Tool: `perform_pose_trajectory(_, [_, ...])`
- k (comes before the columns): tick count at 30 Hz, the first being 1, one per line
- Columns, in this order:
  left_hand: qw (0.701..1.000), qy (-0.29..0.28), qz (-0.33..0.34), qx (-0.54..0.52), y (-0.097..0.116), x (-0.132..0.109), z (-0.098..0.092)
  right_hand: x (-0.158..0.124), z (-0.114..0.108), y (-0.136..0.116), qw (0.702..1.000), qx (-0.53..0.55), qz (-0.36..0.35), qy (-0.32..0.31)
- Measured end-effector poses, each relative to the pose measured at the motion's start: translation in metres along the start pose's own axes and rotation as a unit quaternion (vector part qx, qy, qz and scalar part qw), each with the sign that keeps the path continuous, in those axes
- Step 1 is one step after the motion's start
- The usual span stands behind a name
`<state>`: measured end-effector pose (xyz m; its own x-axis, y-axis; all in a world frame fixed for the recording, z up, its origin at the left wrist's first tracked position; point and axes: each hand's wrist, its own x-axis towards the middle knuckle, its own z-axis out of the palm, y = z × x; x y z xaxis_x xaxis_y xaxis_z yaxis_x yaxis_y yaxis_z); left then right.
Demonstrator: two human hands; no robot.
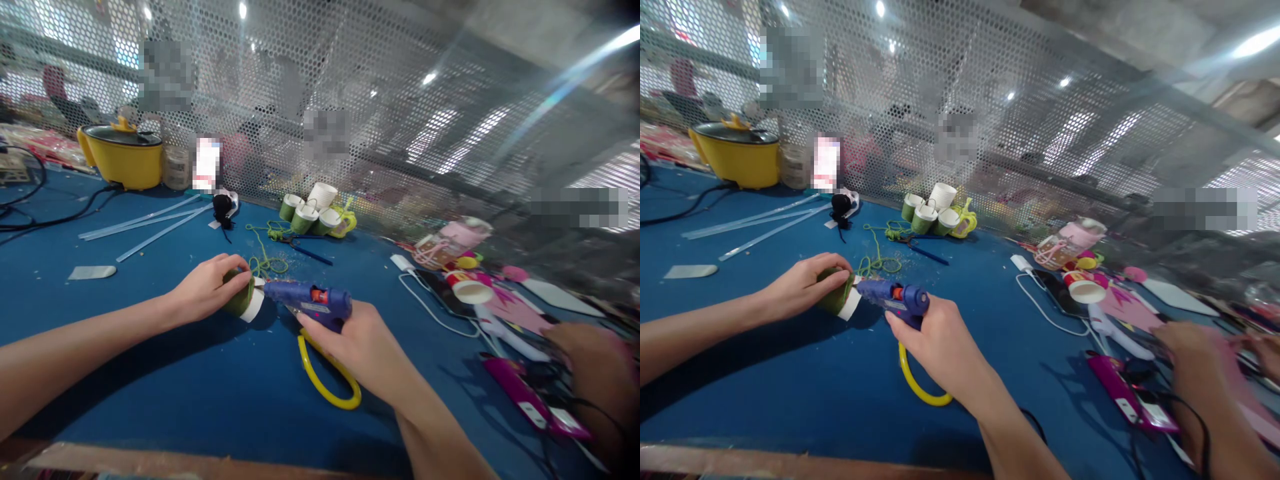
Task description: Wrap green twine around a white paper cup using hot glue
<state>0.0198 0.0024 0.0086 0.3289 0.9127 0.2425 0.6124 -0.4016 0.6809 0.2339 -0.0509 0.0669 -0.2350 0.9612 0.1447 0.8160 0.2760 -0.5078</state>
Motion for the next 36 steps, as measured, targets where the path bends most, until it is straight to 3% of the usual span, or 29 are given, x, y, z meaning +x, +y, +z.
perform_pose_trajectory(5, [1.0, 0.003, -0.015, -0.003, 0.0012, 0.0004, -0.0003, -0.0029, -0.0028, -0.0027, 0.998, 0.039, 0.019, -0.041])
perform_pose_trajectory(11, [1.0, -0.002, -0.014, -0.005, 0.0005, 0.0004, -0.0007, -0.0021, -0.0026, -0.0013, 0.999, 0.028, 0.02, -0.03])
perform_pose_trajectory(16, [1.0, -0.002, -0.014, -0.004, 0.0011, 0.001, -0.0009, -0.0043, -0.0018, -0.0011, 0.997, 0.042, 0.019, -0.068])
perform_pose_trajectory(21, [1.0, 0.0, -0.013, -0.009, 0.0009, 0.001, -0.0001, -0.0053, -0.0018, -0.0022, 0.999, 0.023, -0.005, -0.033])
perform_pose_trajectory(26, [1.0, 0.004, -0.013, -0.005, -0.0004, 0.0007, 0.0006, -0.0071, -0.0023, -0.0021, 0.997, 0.024, -0.027, -0.063])
perform_pose_trajectory(36, [1.0, 0.01, -0.007, -0.008, 0.0002, 0.0005, 0.0006, -0.006, -0.0043, -0.0052, 0.998, 0.023, 0.01, -0.059])
